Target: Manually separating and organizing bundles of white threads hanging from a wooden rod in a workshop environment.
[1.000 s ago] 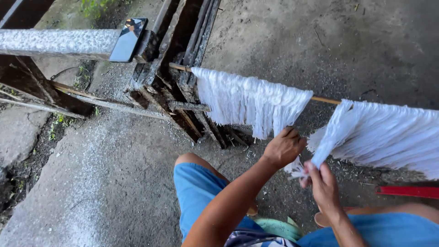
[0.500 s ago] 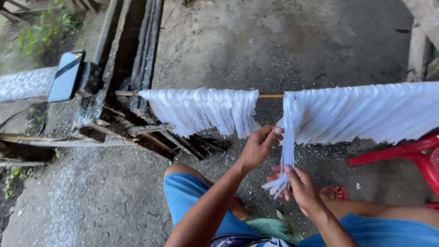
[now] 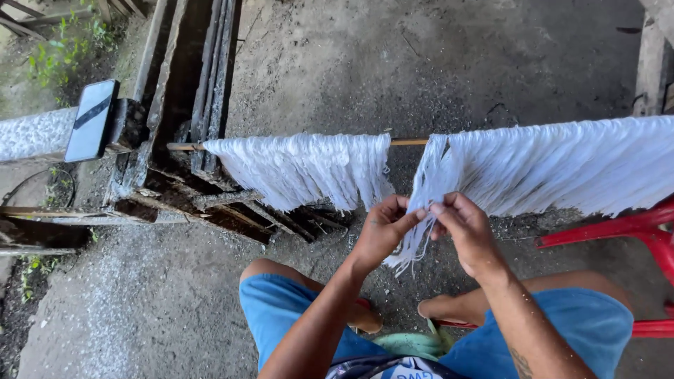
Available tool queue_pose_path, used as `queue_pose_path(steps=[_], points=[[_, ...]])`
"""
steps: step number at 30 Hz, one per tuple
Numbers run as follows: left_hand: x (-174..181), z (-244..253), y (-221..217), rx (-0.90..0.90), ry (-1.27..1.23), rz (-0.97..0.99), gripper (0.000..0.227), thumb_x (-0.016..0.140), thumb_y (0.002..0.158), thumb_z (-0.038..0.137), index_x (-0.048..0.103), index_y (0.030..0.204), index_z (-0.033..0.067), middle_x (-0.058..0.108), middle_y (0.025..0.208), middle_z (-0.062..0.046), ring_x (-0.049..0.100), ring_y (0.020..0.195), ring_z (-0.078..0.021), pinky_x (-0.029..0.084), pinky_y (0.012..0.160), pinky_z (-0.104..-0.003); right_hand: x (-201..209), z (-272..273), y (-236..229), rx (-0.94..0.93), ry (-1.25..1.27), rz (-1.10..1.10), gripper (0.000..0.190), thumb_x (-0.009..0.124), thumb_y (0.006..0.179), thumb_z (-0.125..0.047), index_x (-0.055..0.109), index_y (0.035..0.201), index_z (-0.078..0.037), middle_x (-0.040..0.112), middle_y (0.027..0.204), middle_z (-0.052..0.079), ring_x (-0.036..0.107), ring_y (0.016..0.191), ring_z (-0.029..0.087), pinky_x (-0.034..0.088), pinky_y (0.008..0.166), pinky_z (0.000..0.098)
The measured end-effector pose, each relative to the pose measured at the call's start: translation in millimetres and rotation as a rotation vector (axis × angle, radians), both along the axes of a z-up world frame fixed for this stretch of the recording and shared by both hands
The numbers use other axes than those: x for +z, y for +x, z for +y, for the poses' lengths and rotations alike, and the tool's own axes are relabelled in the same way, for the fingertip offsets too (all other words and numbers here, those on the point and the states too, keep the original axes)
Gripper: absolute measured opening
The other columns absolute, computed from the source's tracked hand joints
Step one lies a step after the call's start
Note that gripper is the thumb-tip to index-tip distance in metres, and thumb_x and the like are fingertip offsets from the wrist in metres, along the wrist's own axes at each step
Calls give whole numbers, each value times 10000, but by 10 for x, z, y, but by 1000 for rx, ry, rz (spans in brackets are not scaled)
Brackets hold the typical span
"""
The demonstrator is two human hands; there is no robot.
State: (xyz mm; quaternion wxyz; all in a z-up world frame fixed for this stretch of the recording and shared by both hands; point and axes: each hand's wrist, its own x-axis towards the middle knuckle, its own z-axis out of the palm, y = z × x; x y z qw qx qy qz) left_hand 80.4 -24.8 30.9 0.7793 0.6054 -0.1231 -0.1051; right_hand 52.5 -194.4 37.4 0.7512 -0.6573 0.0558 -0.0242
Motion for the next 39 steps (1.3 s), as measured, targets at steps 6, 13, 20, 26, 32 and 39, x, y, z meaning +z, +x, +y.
queue_pose_path(steps=[6, 13, 20, 26, 32, 39], points=[[166, 71, -108, 12, -428, 242, 143, 622, 1056, 153, 566, 1023, 25, 535, 693, -33, 579, 574, -116, 618, 682, -335, -185, -186, -10, -44, 175, 53, 143, 568, 1060, -221, 556, 1109, -86, 568, 811, 34, 650, 609, 165, 420, 485, 157], [111, 133, -125, -7, -238, 256, 265, 631, 1046, 214, 528, 1144, -10, 487, 658, 5, 483, 468, -68, 552, 474, -244, -182, -121, -122, -38, 142, 38, 258, 530, 1078, -270, 597, 1141, -29, 505, 844, 8, 537, 745, 95, 461, 534, 198], [-344, -97, -127, -15, -122, 229, 287, 715, 1014, 231, 630, 1101, -29, 597, 758, -88, 628, 535, -136, 580, 486, -274, -75, 30, -220, 41, -19, 4, 179, 671, 1011, -216, 659, 983, -40, 604, 767, 88, 555, 638, 143, 473, 534, 250], [54, -74, -305, 62, -193, 266, 283, 561, 1091, 260, 651, 1080, -8, 592, 715, -93, 593, 505, -139, 506, 486, -253, 21, 143, -216, 33, -29, -29, 215, 598, 1043, -207, 642, 919, -37, 573, 675, 95, 513, 467, 118, 417, 419, 240], [147, -40, -524, 125, -141, 230, 265, 533, 1097, 216, 664, 1106, -15, 521, 598, -57, 480, 449, -110, 379, 439, -216, -222, 97, -9, -26, -177, 124, 264, 589, 1064, -221, 728, 1010, -2, 674, 694, 156, 543, 443, 159, 427, 442, 278], [813, 80, -740, -122, -473, 407, 326, 551, 1059, 244, 574, 1303, 28, 485, 563, -5, 253, 362, -42, 241, 360, -175, -239, -9, 226, -17, -398, 143, 201, 564, 1036, -221, 588, 910, -65, 717, 752, 59, 532, 412, 147, 429, 452, 320]])
